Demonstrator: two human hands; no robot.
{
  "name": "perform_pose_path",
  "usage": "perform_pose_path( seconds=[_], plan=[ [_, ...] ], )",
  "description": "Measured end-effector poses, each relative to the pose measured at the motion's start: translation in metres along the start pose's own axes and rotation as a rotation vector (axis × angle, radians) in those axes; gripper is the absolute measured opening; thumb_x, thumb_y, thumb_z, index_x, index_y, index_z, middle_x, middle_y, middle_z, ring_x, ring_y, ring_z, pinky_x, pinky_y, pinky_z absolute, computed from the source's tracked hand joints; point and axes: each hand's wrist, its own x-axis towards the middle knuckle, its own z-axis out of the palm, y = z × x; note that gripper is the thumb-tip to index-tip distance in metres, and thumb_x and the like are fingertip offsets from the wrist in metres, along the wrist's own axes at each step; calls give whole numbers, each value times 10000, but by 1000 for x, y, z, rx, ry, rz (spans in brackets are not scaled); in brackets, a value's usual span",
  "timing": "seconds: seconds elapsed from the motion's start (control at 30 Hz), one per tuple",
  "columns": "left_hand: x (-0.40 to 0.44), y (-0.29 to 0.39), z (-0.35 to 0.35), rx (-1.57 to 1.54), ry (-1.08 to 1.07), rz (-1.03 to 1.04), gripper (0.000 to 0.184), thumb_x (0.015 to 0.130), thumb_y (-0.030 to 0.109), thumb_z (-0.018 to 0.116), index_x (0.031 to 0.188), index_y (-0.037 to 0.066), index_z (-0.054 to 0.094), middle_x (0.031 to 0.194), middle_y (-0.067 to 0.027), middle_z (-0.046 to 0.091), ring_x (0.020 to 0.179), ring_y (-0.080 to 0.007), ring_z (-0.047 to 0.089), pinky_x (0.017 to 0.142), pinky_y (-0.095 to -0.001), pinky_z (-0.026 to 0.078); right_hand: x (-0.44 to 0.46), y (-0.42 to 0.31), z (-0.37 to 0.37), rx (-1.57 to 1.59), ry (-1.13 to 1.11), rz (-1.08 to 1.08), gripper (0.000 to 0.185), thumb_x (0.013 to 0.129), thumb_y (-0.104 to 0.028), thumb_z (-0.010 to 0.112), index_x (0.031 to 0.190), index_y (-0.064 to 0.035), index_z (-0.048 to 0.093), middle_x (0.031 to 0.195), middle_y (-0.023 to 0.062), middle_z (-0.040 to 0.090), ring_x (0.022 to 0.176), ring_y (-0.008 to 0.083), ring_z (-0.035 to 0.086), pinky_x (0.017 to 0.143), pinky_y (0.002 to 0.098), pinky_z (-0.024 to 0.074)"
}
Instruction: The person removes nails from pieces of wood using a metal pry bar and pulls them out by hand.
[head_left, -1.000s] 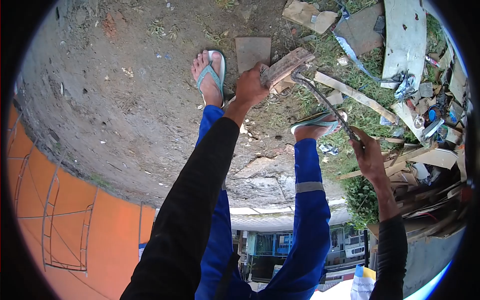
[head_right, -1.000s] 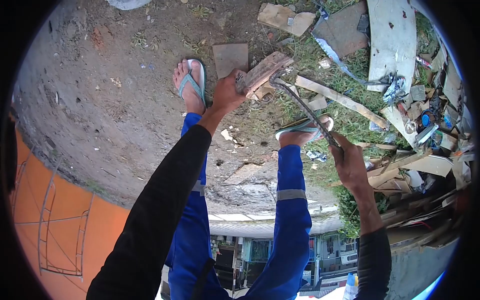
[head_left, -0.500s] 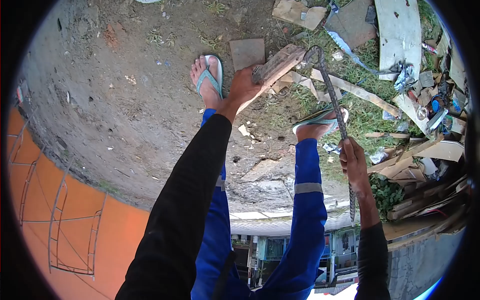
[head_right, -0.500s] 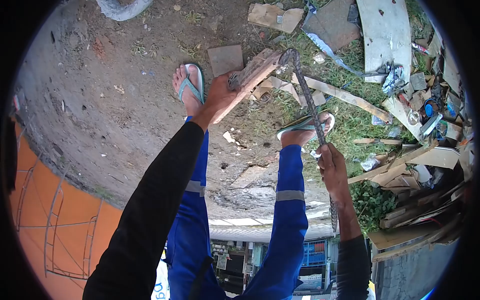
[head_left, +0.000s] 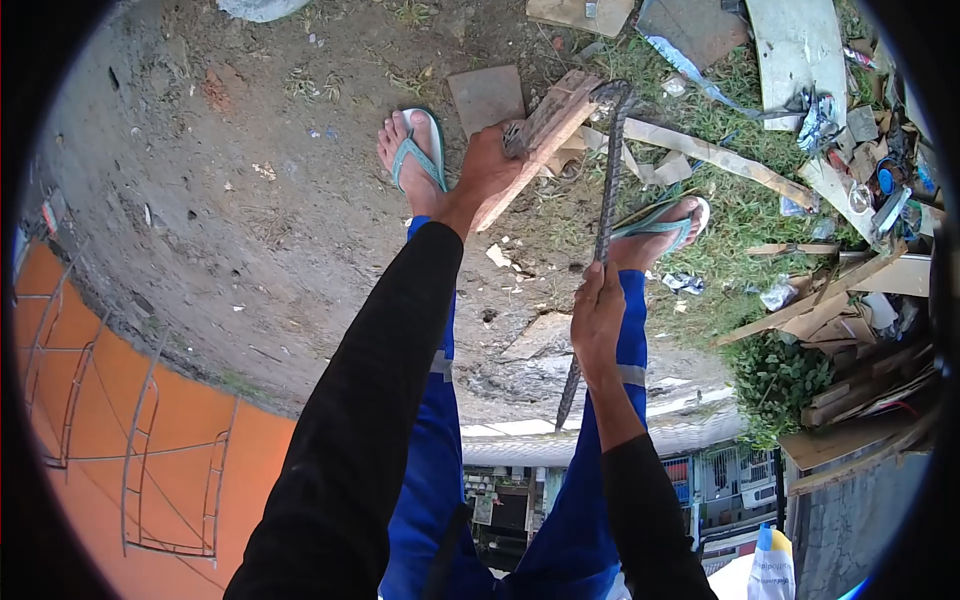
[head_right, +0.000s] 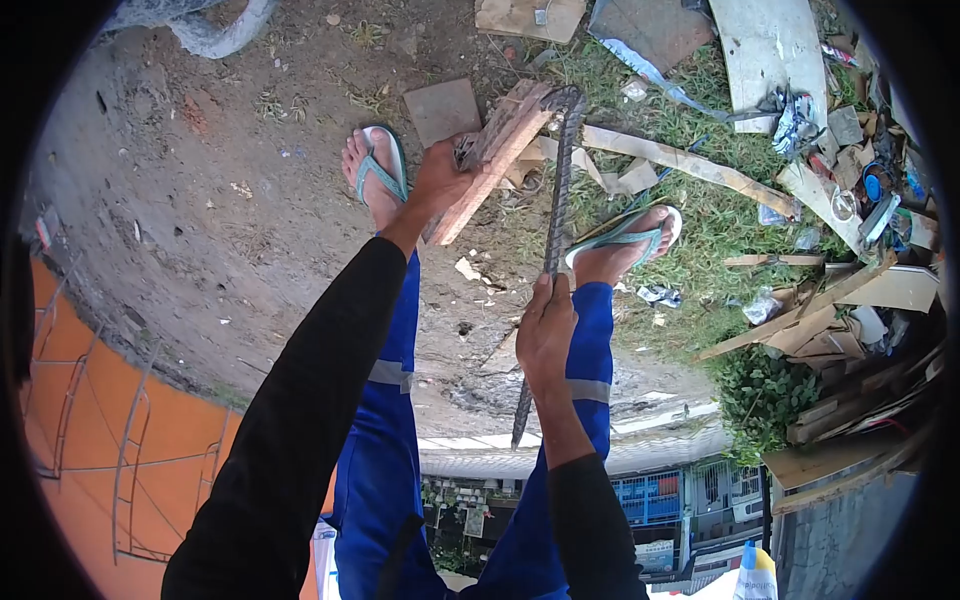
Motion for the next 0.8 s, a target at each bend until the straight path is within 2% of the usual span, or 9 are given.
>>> perform_pose_path(
  seconds=[0.07,0.1,0.13,0.23,0.3,0.43,0.6,0.7,0.8],
  plan=[
    [-3,-4,0,20,7,5,593,795,208,825,1293,-42,622,1177,-273,693,1108,-380,679,959,-414,519,-1,14,17,-43,-24,-116,326,1105,-233,402,939,33,488,583,177,426,494,314,434,511,464,312],
    [2,-8,2,41,23,26,593,794,212,830,1292,-37,625,1188,-277,687,1115,-382,674,962,-417,515,-2,13,23,-58,-47,-87,289,1102,-208,396,984,42,476,571,207,433,486,390,450,506,494,291],
    [4,-11,4,41,26,32,593,794,212,830,1292,-37,625,1188,-277,687,1115,-382,674,962,-417,515,-2,12,30,-96,-40,-103,252,1095,-185,416,1011,48,465,569,223,453,483,419,482,492,499,289],
    [9,-16,-4,67,31,24,598,801,242,828,1292,-33,627,1170,-282,689,1110,-393,673,970,-425,511,-5,2,41,-100,-34,-132,233,1084,-173,451,1002,44,458,555,228,479,482,432,509,482,500,310],
    [6,-18,-5,24,-67,-40,587,819,265,814,1293,-27,628,1151,-279,695,1113,-397,671,969,-426,511,-14,-1,38,-224,-33,-99,218,1070,-162,482,1035,51,445,551,253,522,495,456,565,470,528,356],
    [6,-25,-4,53,-62,-11,578,848,279,794,1329,10,621,1153,-259,703,1087,-385,678,948,-411,517,-13,-7,26,-413,-60,-118,234,1052,-145,495,1109,56,389,571,281,573,552,495,623,457,563,431],
    [10,-42,-2,10,-98,11,458,896,242,689,1318,72,634,1122,-257,695,1105,-426,648,954,-469,522,-2,-8,-13,-548,-146,-154,311,1022,-117,533,1167,100,365,643,321,599,612,485,652,493,553,474],
    [9,-35,0,33,-122,16,449,892,218,669,1318,82,630,1114,-254,695,1097,-432,646,944,-481,523,-1,-17,-25,-737,-230,-152,513,918,-56,652,1247,160,322,712,268,630,658,413,684,493,467,489],
    [-1,-19,3,117,-90,5,484,898,226,681,1360,103,601,1103,-252,700,1085,-430,649,941,-486,519,2,-11,-38,-637,-267,-311,517,913,-50,650,1249,158,316,692,240,621,635,387,682,471,438,476]
  ],
)
